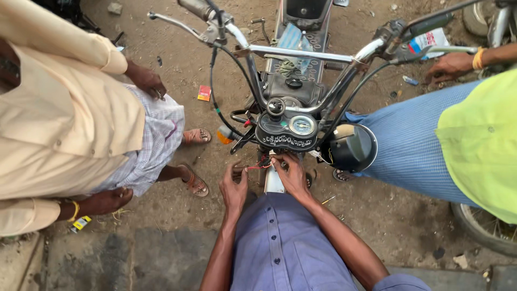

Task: The person manipulates exposed wires near the motorcycle's ignition and handlebar area, twisting and connecting them by hand. The person repeatedly tests the ignition switch while adjusting the wiring, with other people standing nearby observing the process.

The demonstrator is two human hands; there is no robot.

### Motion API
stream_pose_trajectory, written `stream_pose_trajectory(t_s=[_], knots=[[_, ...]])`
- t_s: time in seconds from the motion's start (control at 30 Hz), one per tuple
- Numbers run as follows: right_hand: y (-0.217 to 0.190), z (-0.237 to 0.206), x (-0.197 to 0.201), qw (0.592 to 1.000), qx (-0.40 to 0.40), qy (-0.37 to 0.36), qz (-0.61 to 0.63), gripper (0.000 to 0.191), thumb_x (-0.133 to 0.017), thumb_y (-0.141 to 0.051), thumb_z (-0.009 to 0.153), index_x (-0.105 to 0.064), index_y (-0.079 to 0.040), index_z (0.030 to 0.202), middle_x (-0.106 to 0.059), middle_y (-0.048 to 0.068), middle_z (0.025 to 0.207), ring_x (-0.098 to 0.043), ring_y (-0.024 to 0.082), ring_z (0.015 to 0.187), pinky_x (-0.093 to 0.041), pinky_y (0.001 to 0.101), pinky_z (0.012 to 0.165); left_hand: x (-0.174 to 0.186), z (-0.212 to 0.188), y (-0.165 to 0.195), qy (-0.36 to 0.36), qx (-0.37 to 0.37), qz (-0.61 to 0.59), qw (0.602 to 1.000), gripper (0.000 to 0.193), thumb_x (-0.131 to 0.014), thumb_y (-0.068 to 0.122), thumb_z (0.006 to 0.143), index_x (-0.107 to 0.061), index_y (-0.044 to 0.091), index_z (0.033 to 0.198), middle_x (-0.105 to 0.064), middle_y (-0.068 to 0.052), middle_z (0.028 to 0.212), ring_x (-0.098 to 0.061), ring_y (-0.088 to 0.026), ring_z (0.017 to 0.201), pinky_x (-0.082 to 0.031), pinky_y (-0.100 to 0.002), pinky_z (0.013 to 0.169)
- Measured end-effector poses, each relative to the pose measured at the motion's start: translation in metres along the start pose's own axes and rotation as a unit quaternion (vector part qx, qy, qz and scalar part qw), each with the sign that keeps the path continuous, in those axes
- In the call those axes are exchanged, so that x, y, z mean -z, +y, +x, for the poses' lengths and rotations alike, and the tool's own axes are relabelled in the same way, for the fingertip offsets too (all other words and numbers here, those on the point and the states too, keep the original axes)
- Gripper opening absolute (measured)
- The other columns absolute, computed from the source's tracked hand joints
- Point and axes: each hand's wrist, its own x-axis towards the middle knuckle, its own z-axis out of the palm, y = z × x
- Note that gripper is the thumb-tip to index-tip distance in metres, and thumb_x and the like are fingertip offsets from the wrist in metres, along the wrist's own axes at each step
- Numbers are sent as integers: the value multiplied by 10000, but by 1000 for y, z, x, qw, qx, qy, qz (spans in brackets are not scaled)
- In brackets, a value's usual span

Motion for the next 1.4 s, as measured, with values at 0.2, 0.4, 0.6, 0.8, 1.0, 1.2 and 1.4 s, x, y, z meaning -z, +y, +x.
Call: stream_pose_trajectory(t_s=[0.2, 0.4, 0.6, 0.8, 1.0, 1.2, 1.4], knots=[[-19, 6, 4, 970, -117, -69, 203, 260, -652, -254, 989, -722, -89, 1178, -785, 59, 1036, -703, 127, 909, -541, 289, 774, -11, -7, 4, -16, 98, -129, 987, 334, -737, 94, 915, -638, 26, 1228, -737, -76, 902, -668, -120, 799, -559, -296, 685], [-20, -2, 2, 989, -119, -77, 45, 260, -682, -265, 982, -763, -90, 1158, -773, 83, 878, -698, 153, 698, -549, 315, 646, -14, -24, 5, -50, 91, -93, 990, 345, -766, 82, 897, -655, 22, 1218, -762, -84, 923, -695, -119, 835, -560, -269, 757], [-19, -9, -17, 993, -17, -102, 60, 212, -560, -225, 1050, -583, -74, 1197, -766, 78, 868, -711, 175, 648, -539, 345, 601, -13, -29, 22, -97, 66, -99, 988, 315, -736, 92, 919, -655, 39, 1219, -774, -67, 965, -714, -126, 862, -554, -271, 758], [-16, -10, -25, 987, -13, -158, -23, 188, -537, -189, 1057, -540, -76, 1208, -726, 165, 819, -696, 370, 692, -486, 491, 615, -12, -30, 27, -51, 41, -59, 996, 287, -755, 91, 901, -679, 44, 1174, -783, -83, 972, -732, -149, 860, -568, -296, 747], [-13, -11, -31, 991, 55, -124, -6, 185, -537, -134, 1039, -536, -74, 1214, -722, 173, 880, -697, 394, 738, -492, 492, 599, 2, -30, 21, -60, -199, 129, 970, 186, -748, 32, 879, -719, 35, 1063, -730, -112, 981, -721, -273, 898, -568, -372, 810], [-6, -12, -31, 984, -27, -176, -26, 206, -550, -128, 1035, -558, -88, 1237, -656, 207, 734, -669, 397, 677, -474, 490, 607, 16, -27, 20, -123, -334, 207, 911, 290, -696, 32, 884, -677, 13, 1173, -687, -146, 1087, -664, -322, 1017, -544, -420, 901], [-1, -13, -31, 989, 61, -133, 13, 194, -574, -101, 1013, -548, -63, 1202, -674, 195, 824, -674, 397, 715, -479, 473, 578, 17, -23, -3, -141, -340, 278, 887, 213, -634, 110, 943, -663, 41, 1142, -661, -113, 977, -661, -291, 892, -525, -402, 794]])
